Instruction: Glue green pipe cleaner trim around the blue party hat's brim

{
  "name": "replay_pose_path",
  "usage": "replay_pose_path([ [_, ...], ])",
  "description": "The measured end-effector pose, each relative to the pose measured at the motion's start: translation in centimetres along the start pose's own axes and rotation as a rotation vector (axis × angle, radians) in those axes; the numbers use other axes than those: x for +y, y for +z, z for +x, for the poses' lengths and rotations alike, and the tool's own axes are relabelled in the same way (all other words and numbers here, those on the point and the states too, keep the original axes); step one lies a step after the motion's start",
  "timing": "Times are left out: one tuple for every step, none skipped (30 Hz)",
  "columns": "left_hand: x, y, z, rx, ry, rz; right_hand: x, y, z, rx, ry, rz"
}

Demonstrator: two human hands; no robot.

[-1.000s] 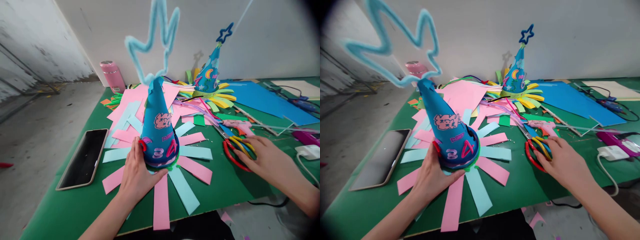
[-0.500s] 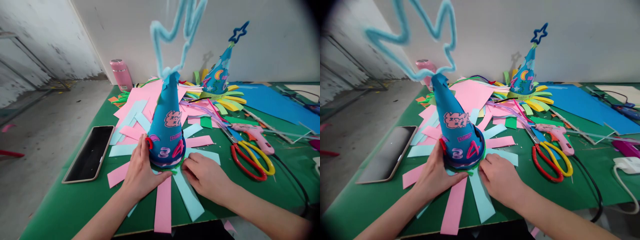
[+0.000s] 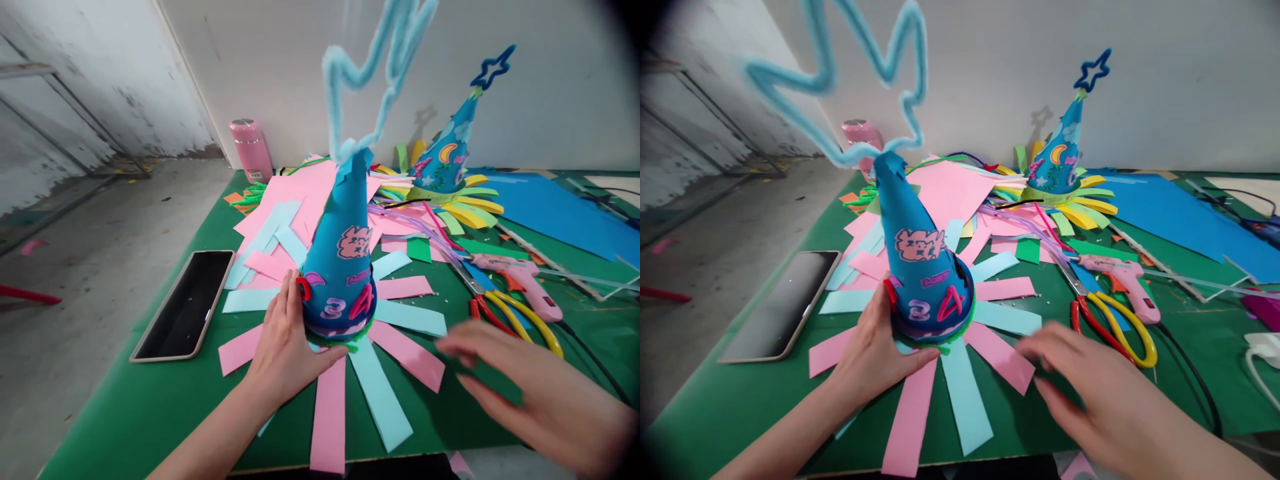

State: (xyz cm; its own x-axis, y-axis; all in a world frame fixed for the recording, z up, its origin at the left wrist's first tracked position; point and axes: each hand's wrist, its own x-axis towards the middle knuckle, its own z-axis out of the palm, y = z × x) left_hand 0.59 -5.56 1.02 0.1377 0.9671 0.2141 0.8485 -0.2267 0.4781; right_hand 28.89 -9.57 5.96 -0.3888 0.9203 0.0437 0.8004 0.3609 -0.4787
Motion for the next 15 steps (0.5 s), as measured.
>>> replay_pose_path([
  [0.0,0.0,0.0,-0.004,0.001,0.0,-0.2,0.2,2.0,-0.022,0.004,0.009],
  [0.1,-0.1,0.0,-0.006,-0.001,0.0,-0.2,0.5,3.9,-0.011,0.018,0.026],
  [0.1,-0.1,0.0,-0.008,-0.005,-0.002,-0.2,1.1,5.6,-0.017,0.001,0.038],
  [0.2,-0.1,0.0,-0.01,-0.013,-0.007,0.0,1.7,7.0,-0.03,-0.045,0.042],
  [0.2,0.0,0.0,-0.01,-0.023,-0.013,0.4,2.5,8.2,-0.054,-0.095,0.042],
  [0.3,0.0,0.0,-0.01,-0.032,-0.021,0.7,3.3,8.9,-0.061,-0.141,0.044],
  [0.3,0.0,0.0,-0.008,-0.039,-0.03,1.0,4.0,9.4,-0.062,-0.179,0.048],
  [0.2,0.1,0.0,-0.008,-0.041,-0.039,1.3,4.6,9.7,-0.057,-0.204,0.05],
  [0.1,0.1,0.1,-0.007,-0.038,-0.05,1.5,5.0,9.8,-0.042,-0.215,0.052],
  [0.0,0.0,0.3,-0.008,-0.03,-0.06,1.5,5.3,9.7,-0.027,-0.216,0.052],
  [-0.2,0.0,0.5,-0.013,-0.016,-0.07,1.4,5.4,9.5,-0.012,-0.207,0.05],
  [-0.5,-0.2,0.8,-0.026,0.005,-0.078,1.2,5.4,9.3,0.0,-0.192,0.047],
  [-0.8,-0.3,1.1,-0.043,0.031,-0.083,0.9,5.4,8.9,0.008,-0.169,0.041],
  [-1.1,-0.5,1.4,-0.068,0.064,-0.084,0.5,5.3,8.6,0.016,-0.138,0.029],
  [-1.4,-0.7,1.8,-0.093,0.103,-0.08,0.2,5.3,8.3,0.021,-0.104,0.014],
])
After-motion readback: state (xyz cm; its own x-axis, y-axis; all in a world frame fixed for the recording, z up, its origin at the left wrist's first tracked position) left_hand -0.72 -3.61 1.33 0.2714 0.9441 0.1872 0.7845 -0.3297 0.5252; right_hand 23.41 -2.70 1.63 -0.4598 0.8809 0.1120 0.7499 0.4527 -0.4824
